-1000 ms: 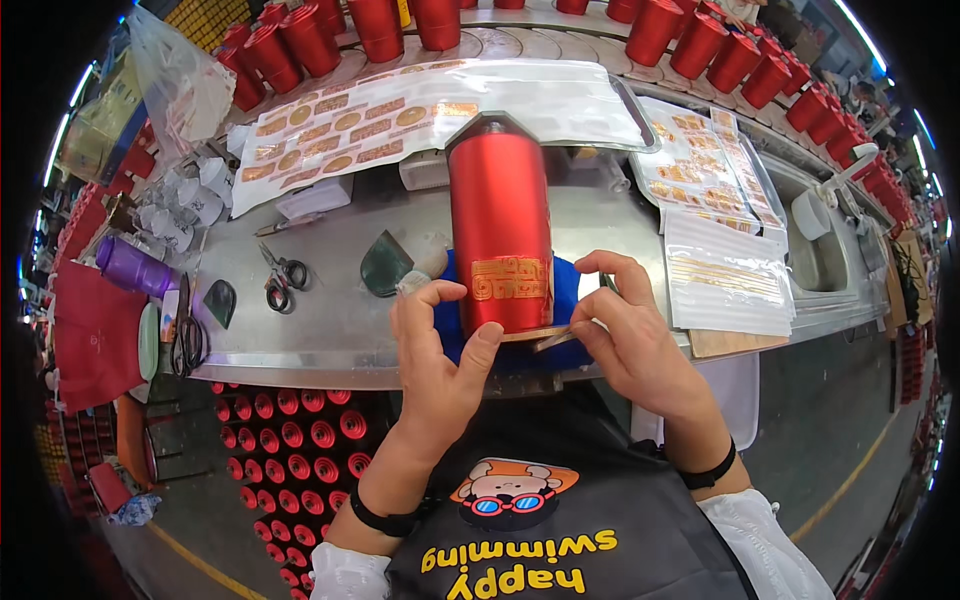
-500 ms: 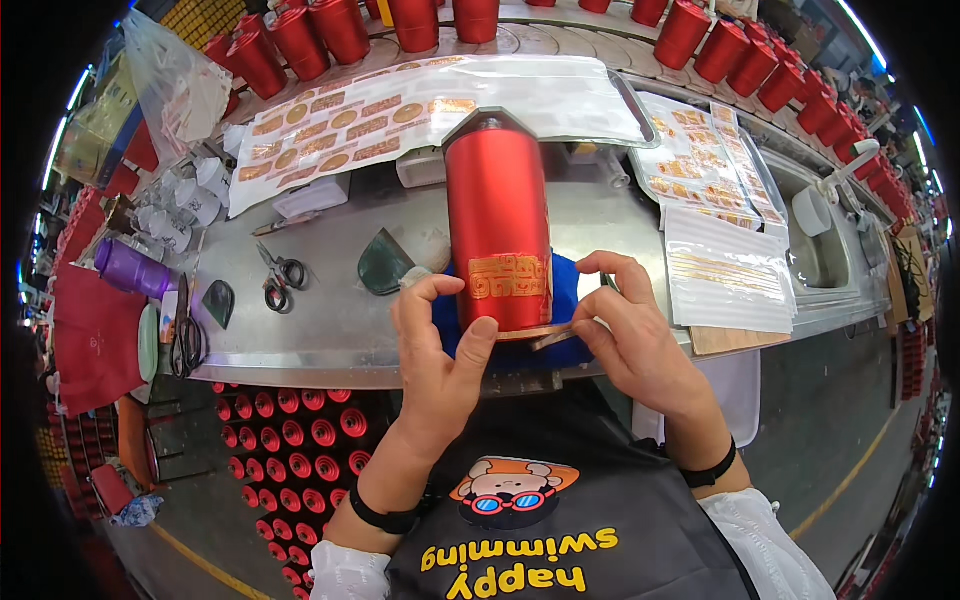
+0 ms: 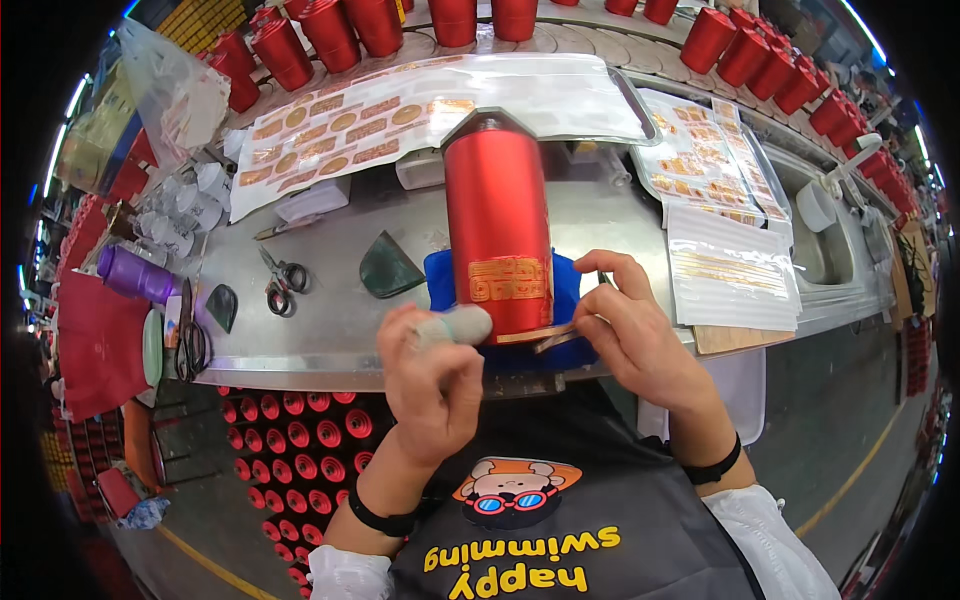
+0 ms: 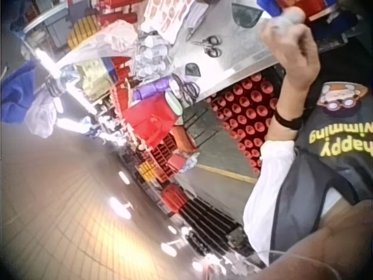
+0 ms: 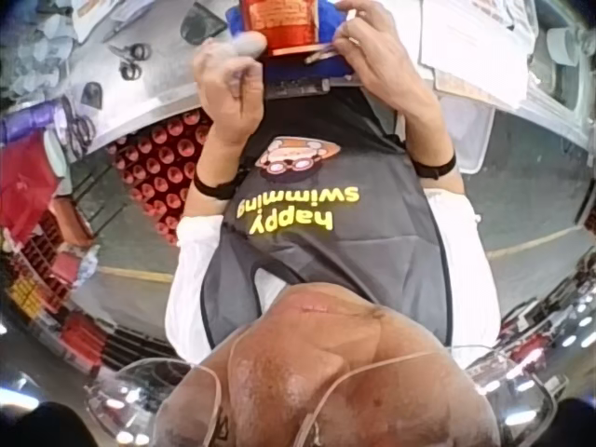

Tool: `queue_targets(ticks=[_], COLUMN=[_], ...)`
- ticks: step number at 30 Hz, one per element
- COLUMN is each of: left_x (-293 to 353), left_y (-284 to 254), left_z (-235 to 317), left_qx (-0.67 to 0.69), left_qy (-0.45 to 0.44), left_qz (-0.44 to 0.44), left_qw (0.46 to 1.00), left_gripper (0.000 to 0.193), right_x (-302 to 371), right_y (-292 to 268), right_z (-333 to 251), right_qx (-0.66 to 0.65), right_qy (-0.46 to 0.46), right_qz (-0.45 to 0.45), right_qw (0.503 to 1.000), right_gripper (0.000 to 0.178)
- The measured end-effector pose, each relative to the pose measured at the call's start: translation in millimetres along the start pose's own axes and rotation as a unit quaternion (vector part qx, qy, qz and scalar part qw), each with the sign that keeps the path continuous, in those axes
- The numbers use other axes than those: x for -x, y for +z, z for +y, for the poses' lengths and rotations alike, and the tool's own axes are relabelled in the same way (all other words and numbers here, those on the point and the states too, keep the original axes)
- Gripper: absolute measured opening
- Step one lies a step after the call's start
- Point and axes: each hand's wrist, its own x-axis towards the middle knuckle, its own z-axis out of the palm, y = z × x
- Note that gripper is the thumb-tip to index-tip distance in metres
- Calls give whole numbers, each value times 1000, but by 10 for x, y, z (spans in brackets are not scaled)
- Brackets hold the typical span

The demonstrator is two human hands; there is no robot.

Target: Applying and cleaning gold labels on red metal cylinders.

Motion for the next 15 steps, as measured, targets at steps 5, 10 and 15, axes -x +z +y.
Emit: queue_targets(ticks=[5, 10, 15], left_x=[-36, -47, -57], left_y=[-49, -10, 148], left_z=[-4, 12, 8], left_qx=[-81, 26, 85], left_qy=[122, -4, -147], left_qz=[-55, -21, -8], left_qw=[988, 999, 986], left_gripper=[23, 25, 38], right_x=[13, -7, -23], right_y=[-19, -15, 4], right_z=[18, 42, 54], right_qx=[-79, -119, -124], right_qy=[41, 41, 35], right_qz=[-27, -25, -21], right_qw=[996, 992, 991], right_gripper=[14, 18, 18])
